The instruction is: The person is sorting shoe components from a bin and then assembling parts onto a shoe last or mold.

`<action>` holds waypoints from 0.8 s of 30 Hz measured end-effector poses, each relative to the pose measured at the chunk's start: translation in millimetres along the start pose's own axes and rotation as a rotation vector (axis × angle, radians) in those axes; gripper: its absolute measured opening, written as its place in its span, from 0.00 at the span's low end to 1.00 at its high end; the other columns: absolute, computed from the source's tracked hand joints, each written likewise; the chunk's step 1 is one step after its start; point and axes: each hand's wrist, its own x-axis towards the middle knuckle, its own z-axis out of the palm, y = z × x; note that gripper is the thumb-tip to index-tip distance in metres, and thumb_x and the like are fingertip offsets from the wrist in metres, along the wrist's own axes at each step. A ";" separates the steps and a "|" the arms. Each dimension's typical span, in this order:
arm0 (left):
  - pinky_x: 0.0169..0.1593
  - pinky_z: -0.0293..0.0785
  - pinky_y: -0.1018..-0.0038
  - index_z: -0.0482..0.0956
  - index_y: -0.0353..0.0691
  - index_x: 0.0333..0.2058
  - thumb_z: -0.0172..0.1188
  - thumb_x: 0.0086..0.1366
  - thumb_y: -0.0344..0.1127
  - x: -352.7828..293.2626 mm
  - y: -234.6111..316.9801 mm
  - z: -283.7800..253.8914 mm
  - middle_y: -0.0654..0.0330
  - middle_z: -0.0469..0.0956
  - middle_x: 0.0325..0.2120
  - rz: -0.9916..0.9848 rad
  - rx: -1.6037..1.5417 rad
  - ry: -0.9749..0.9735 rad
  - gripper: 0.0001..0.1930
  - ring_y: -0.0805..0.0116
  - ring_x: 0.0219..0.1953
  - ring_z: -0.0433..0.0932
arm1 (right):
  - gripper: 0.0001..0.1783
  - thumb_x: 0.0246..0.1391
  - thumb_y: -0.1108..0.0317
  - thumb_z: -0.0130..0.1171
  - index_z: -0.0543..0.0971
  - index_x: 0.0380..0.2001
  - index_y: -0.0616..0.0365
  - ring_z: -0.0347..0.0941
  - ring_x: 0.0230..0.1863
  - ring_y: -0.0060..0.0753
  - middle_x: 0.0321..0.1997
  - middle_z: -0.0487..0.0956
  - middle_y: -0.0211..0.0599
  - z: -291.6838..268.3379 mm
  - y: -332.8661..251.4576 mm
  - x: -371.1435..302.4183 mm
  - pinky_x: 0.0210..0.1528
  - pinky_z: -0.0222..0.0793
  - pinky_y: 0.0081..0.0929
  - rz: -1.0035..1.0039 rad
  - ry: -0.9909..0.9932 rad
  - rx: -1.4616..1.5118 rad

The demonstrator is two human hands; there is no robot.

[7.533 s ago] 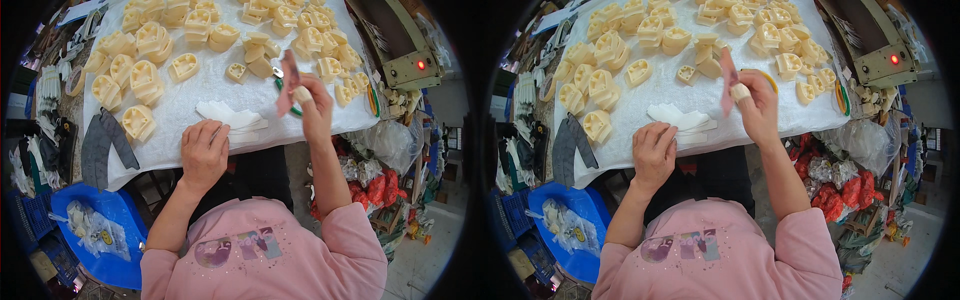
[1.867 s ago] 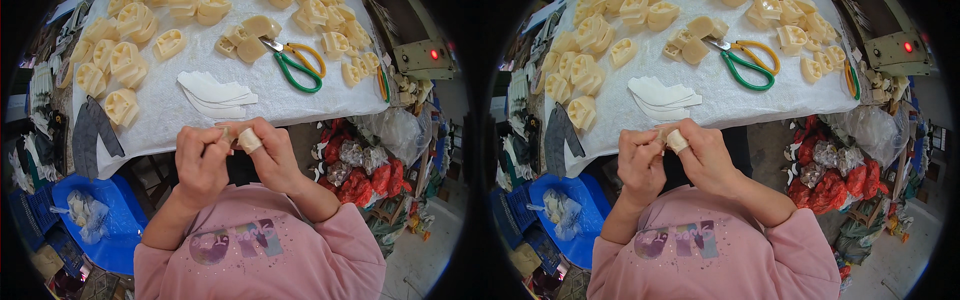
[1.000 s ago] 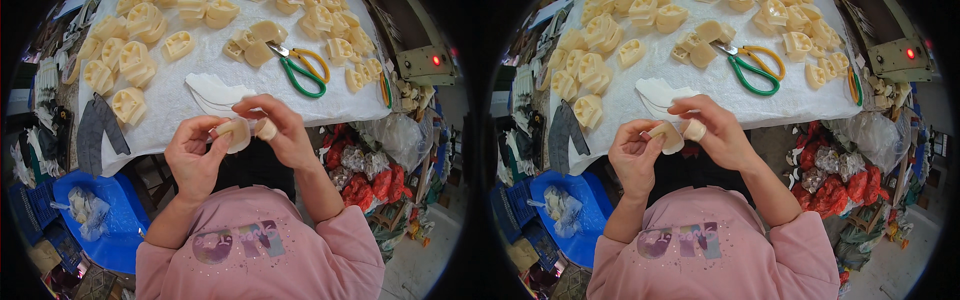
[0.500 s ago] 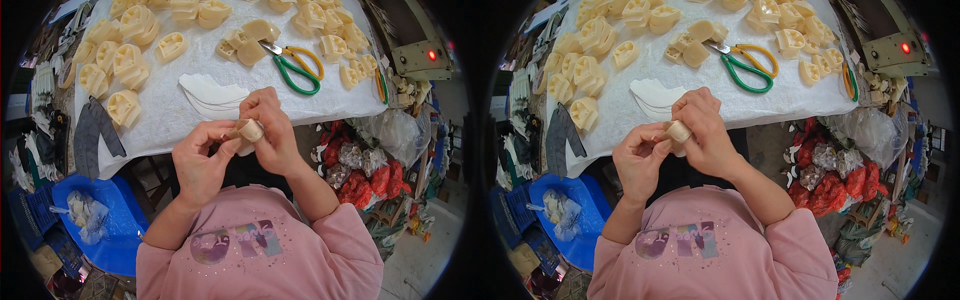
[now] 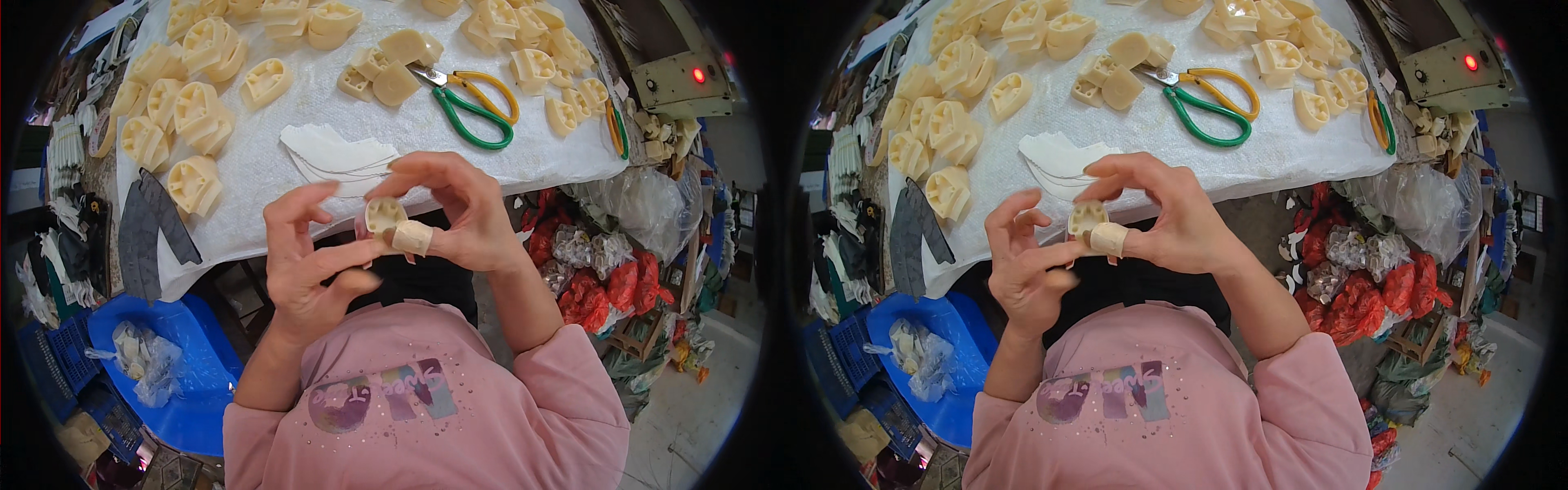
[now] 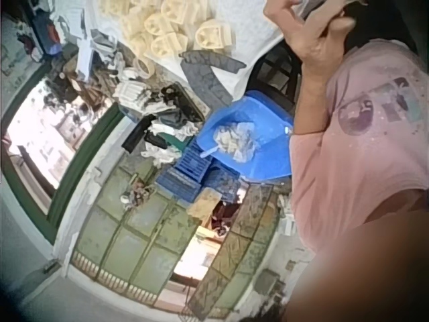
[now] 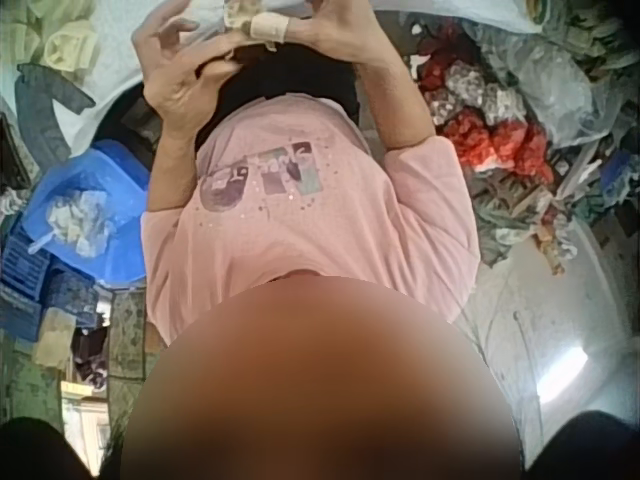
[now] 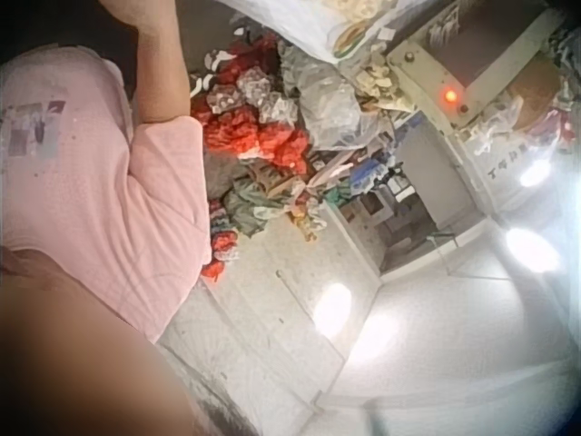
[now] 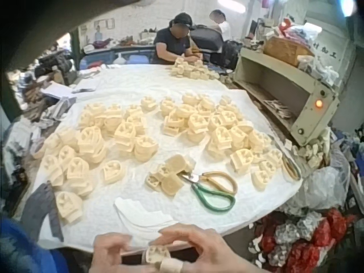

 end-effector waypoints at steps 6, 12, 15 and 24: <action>0.42 0.68 0.78 0.49 0.35 0.64 0.41 0.69 0.53 -1.3 8.9 -1.1 0.52 0.72 0.44 -0.717 -0.818 -0.275 0.34 0.72 0.37 0.71 | 0.34 0.38 0.74 0.70 0.70 0.52 0.57 0.76 0.39 0.37 0.41 0.81 0.36 19.1 7.3 -5.0 0.41 0.71 0.30 -0.253 0.027 -0.109; 0.38 0.69 0.79 0.53 0.37 0.59 0.39 0.70 0.43 -3.1 20.3 14.1 0.58 0.70 0.35 -0.701 -0.670 0.006 0.23 0.75 0.33 0.71 | 0.31 0.40 0.70 0.70 0.72 0.51 0.54 0.72 0.37 0.37 0.44 0.73 0.38 37.4 17.2 -5.8 0.41 0.70 0.31 -0.305 0.128 -0.278; 0.36 0.71 0.79 0.50 0.38 0.61 0.41 0.69 0.51 -3.4 20.2 14.0 0.57 0.69 0.41 -0.692 -0.701 0.014 0.30 0.74 0.36 0.72 | 0.21 0.51 0.61 0.62 0.74 0.48 0.52 0.71 0.28 0.29 0.49 0.65 0.37 36.4 9.6 -3.4 0.30 0.71 0.24 -0.076 0.043 -0.093; 0.41 0.69 0.82 0.51 0.29 0.61 0.33 0.69 0.60 -5.4 26.7 29.0 0.48 0.64 0.49 -0.544 -0.423 0.034 0.37 0.73 0.40 0.71 | 0.09 0.56 0.61 0.54 0.74 0.35 0.54 0.70 0.15 0.19 0.26 0.74 0.31 36.3 5.2 7.3 0.10 0.64 0.14 0.474 -0.180 0.490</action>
